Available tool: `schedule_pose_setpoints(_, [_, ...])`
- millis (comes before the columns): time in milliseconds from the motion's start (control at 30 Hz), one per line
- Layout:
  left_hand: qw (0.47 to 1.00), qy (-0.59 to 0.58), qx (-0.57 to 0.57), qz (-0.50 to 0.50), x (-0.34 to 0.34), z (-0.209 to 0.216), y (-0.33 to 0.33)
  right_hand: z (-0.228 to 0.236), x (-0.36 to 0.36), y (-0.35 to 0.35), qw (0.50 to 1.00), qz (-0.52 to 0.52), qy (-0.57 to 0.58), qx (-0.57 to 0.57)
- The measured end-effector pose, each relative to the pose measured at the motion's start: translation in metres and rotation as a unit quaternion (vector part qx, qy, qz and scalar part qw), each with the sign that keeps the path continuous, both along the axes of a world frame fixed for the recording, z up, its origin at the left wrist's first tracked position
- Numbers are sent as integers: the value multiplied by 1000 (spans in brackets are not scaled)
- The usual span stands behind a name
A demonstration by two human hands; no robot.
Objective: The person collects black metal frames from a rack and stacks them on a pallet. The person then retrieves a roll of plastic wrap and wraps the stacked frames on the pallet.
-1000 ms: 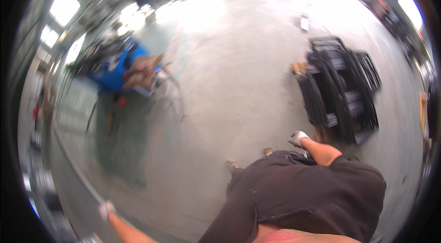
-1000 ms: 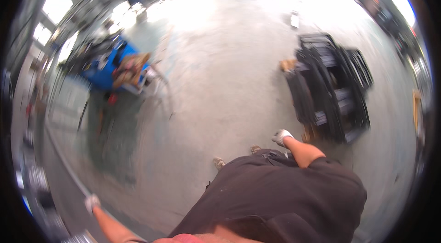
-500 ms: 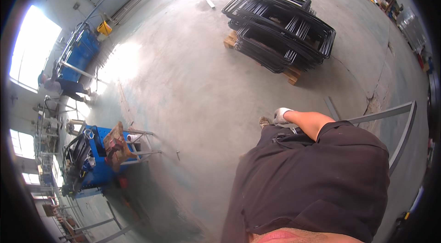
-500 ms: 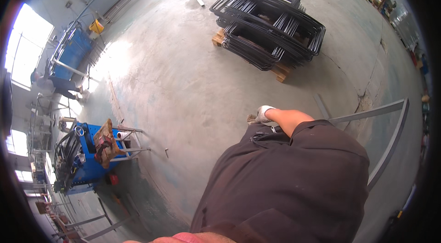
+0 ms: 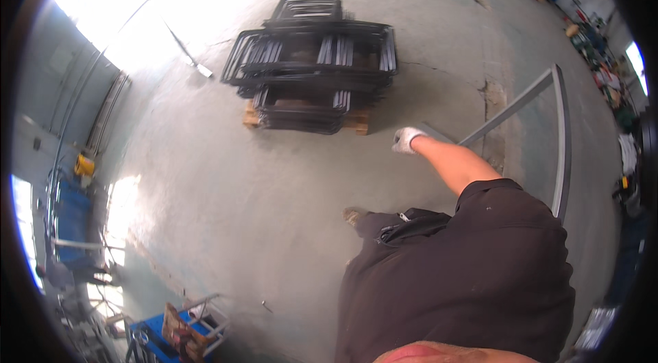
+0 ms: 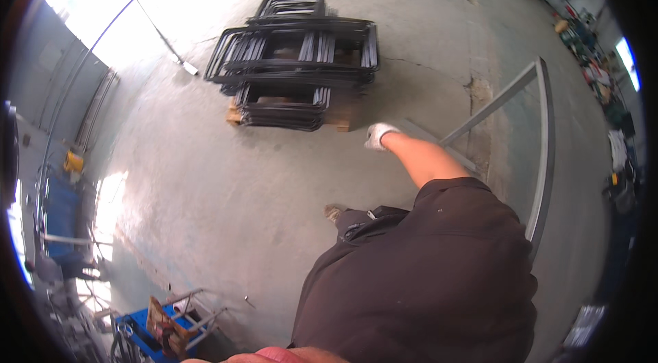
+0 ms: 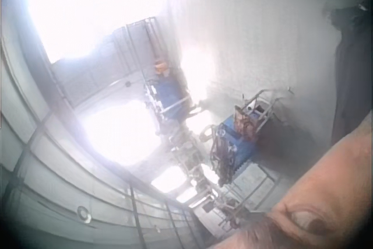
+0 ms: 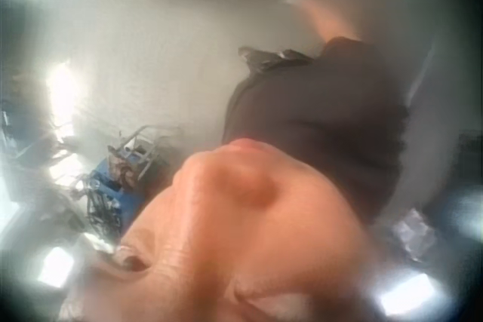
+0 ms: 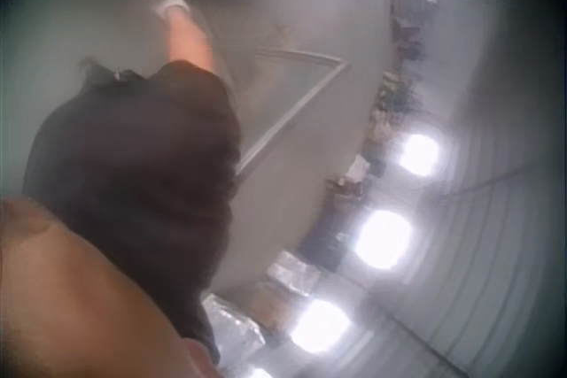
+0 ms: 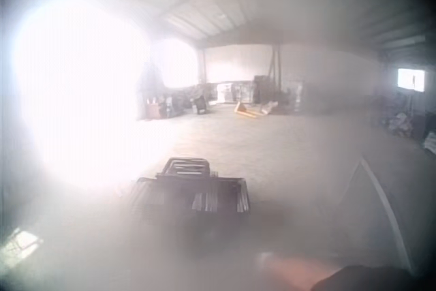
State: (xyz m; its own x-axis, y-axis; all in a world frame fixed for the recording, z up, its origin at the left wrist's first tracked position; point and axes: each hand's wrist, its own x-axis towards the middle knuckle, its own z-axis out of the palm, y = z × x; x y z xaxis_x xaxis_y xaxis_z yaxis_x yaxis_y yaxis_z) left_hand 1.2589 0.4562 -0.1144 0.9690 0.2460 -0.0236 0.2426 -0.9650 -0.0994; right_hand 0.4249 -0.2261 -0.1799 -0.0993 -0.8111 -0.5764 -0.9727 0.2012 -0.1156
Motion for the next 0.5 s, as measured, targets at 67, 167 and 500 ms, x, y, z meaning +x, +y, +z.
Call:
schedule_pose_setpoints(67, [997,-1,-3,-74,20,-4,-79,35,-76,-14,993,-84,68,-42])
schedule_pose_setpoints(167, [985,2,-10,-174,36,-9,-189,109,-200,11,935,-217,220,-172])
schedule_pose_setpoints(500, [928,25,-28,-371,31,-45,-404,216,-392,308,793,-591,37,-147])
